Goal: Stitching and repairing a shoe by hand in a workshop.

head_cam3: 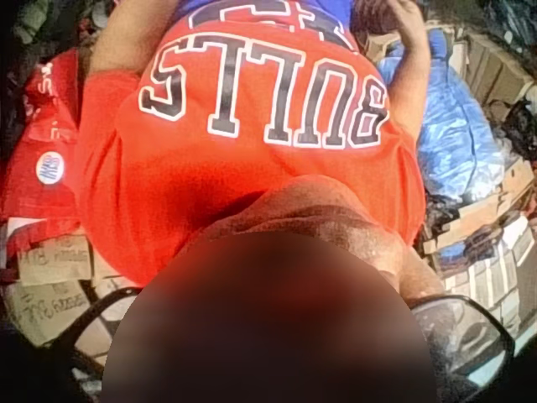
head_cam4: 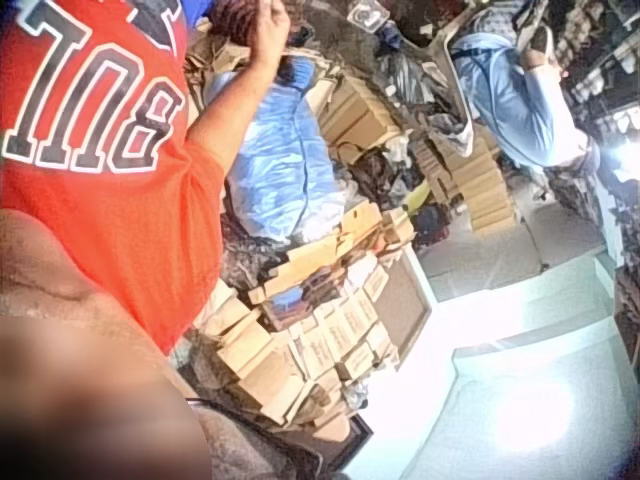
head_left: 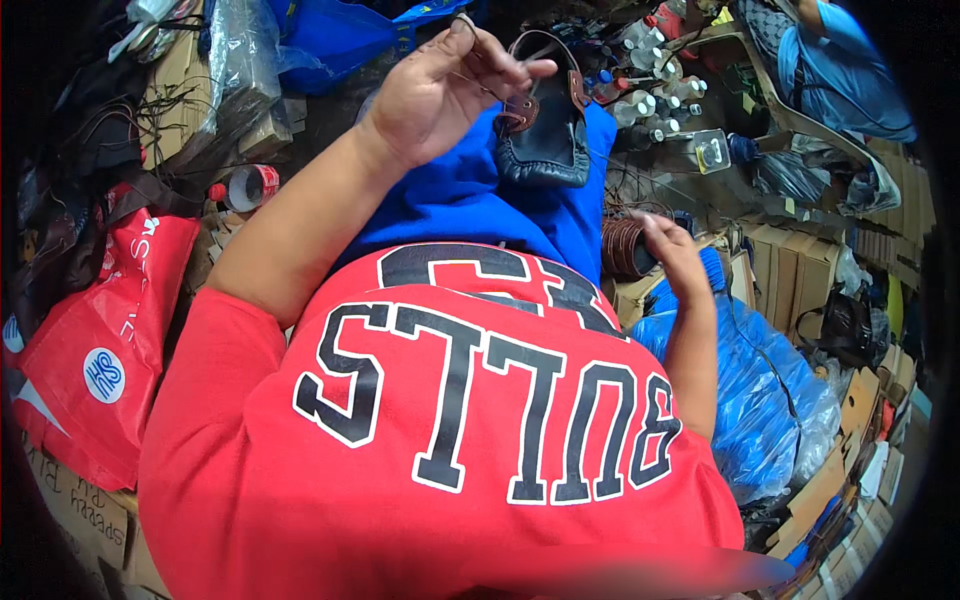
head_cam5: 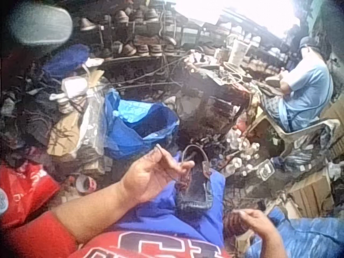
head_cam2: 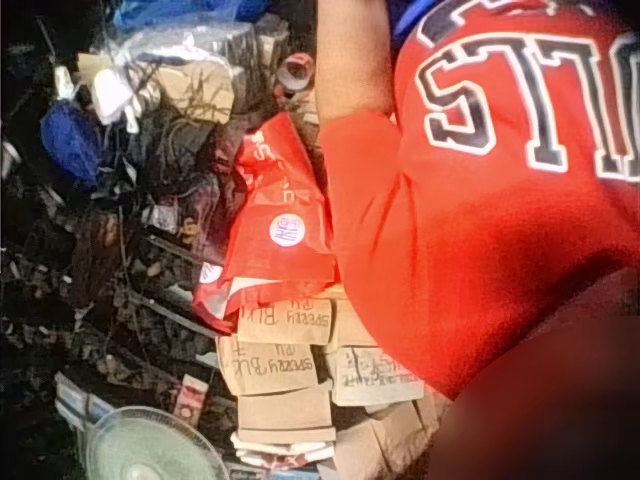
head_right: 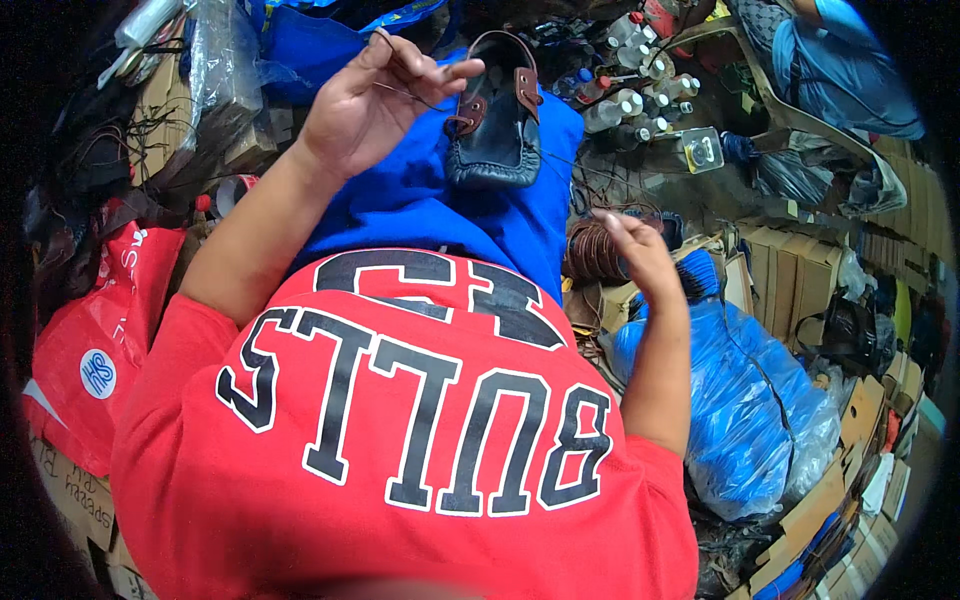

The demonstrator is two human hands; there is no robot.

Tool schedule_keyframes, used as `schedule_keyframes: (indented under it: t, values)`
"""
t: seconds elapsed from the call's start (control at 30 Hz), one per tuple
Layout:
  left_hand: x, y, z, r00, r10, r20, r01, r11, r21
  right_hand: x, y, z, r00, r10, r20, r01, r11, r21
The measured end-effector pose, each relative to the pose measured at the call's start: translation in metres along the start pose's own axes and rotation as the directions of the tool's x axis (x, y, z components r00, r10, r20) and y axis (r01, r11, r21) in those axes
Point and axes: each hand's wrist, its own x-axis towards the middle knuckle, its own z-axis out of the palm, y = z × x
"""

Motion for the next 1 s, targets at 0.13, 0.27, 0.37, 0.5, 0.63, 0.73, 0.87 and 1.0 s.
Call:
schedule_keyframes:
  t: [0.13,0.27,0.37,0.5,0.63,0.73,0.87,1.0]
  values:
    - [0.007,-0.011,-0.018,0.980,-0.182,-0.082,0.155,0.951,-0.267,0.018,0.025,0.024,0.974,-0.082,-0.210,-0.038,0.859,-0.511]
    - [0.005,0.026,-0.077,0.957,-0.269,-0.111,0.267,0.963,-0.035,0.009,0.061,0.008,0.913,-0.384,-0.136,0.094,0.525,-0.846]
    - [-0.005,0.025,-0.063,0.944,-0.302,-0.134,0.310,0.950,0.038,0.012,0.084,0.008,0.904,-0.414,-0.105,0.127,0.496,-0.859]
    - [-0.015,-0.006,-0.022,0.954,-0.156,0.258,-0.247,0.089,0.965,0.010,0.109,0.000,0.994,-0.031,-0.102,0.028,0.999,-0.034]
    - [-0.026,-0.024,-0.005,0.828,-0.540,0.148,-0.449,-0.482,0.753,0.004,0.087,-0.001,0.983,0.063,-0.173,-0.029,0.980,0.195]
    - [-0.028,-0.029,-0.002,0.819,-0.571,0.059,-0.473,-0.613,0.632,-0.003,0.068,-0.001,0.996,0.039,-0.076,-0.011,0.941,0.338]
    - [-0.022,-0.011,-0.007,0.874,-0.466,0.135,-0.256,-0.207,0.944,-0.010,0.059,0.003,0.997,0.062,-0.048,-0.026,0.836,0.548]
    - [-0.027,0.050,-0.044,0.930,-0.342,-0.136,0.354,0.731,0.583,-0.006,0.078,-0.006,0.994,0.107,0.016,-0.081,0.633,0.770]
